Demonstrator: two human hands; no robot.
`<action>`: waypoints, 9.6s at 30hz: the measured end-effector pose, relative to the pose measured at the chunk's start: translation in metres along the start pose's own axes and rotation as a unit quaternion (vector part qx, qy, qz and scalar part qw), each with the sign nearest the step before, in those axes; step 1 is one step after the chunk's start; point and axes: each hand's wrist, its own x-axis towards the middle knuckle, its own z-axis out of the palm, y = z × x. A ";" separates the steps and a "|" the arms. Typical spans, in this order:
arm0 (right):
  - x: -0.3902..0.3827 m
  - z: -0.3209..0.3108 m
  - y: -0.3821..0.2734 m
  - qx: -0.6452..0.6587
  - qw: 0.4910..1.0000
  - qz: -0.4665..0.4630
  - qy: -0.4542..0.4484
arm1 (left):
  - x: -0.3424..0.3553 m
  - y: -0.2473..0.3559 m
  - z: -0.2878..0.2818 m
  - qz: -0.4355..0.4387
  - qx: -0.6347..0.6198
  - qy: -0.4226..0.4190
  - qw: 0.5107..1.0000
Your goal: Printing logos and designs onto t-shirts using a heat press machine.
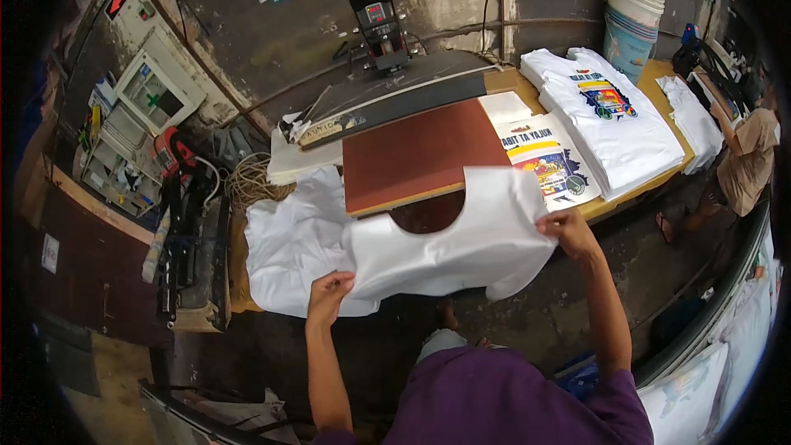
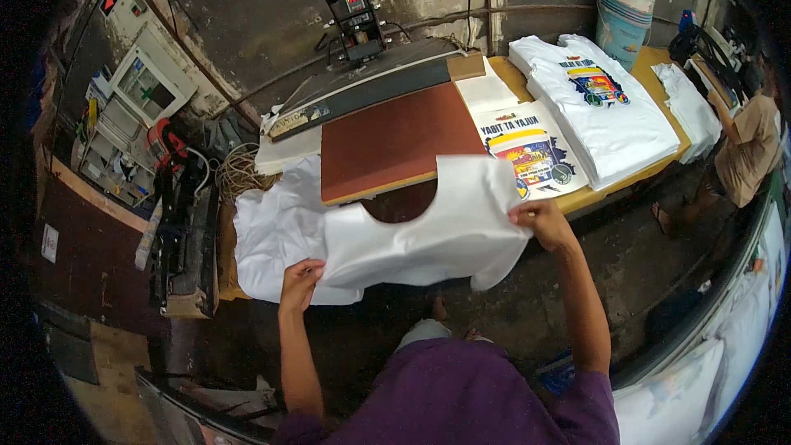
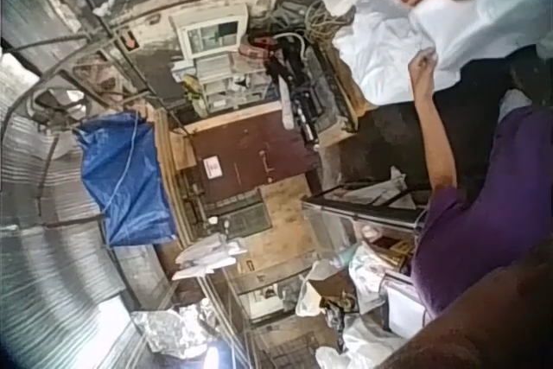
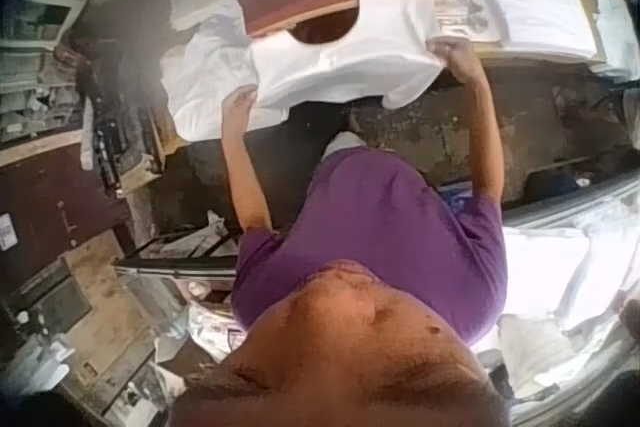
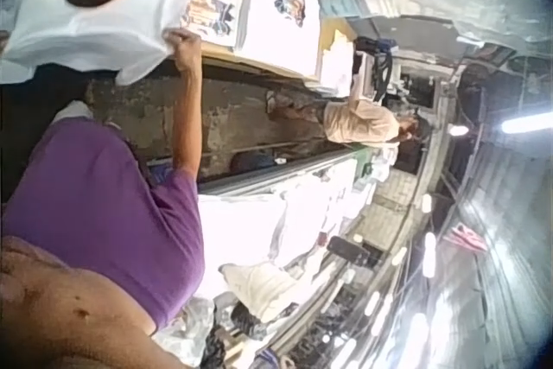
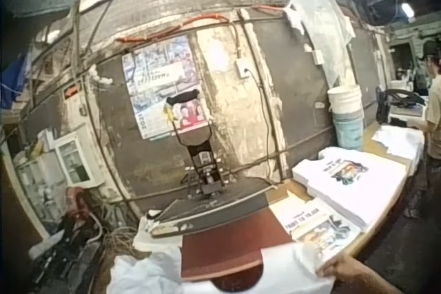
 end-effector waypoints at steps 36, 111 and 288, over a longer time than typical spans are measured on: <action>0.211 -0.004 -0.125 -0.105 0.963 -0.246 -0.044 | 0.235 0.096 -0.055 0.147 0.268 0.061 0.950; 0.163 -0.008 0.074 0.033 0.992 -0.020 0.119 | 0.188 -0.045 -0.056 -0.053 0.092 0.112 0.988; 0.079 0.076 -0.151 -0.338 0.713 -0.558 0.256 | 0.117 0.037 0.148 0.313 0.645 0.128 0.686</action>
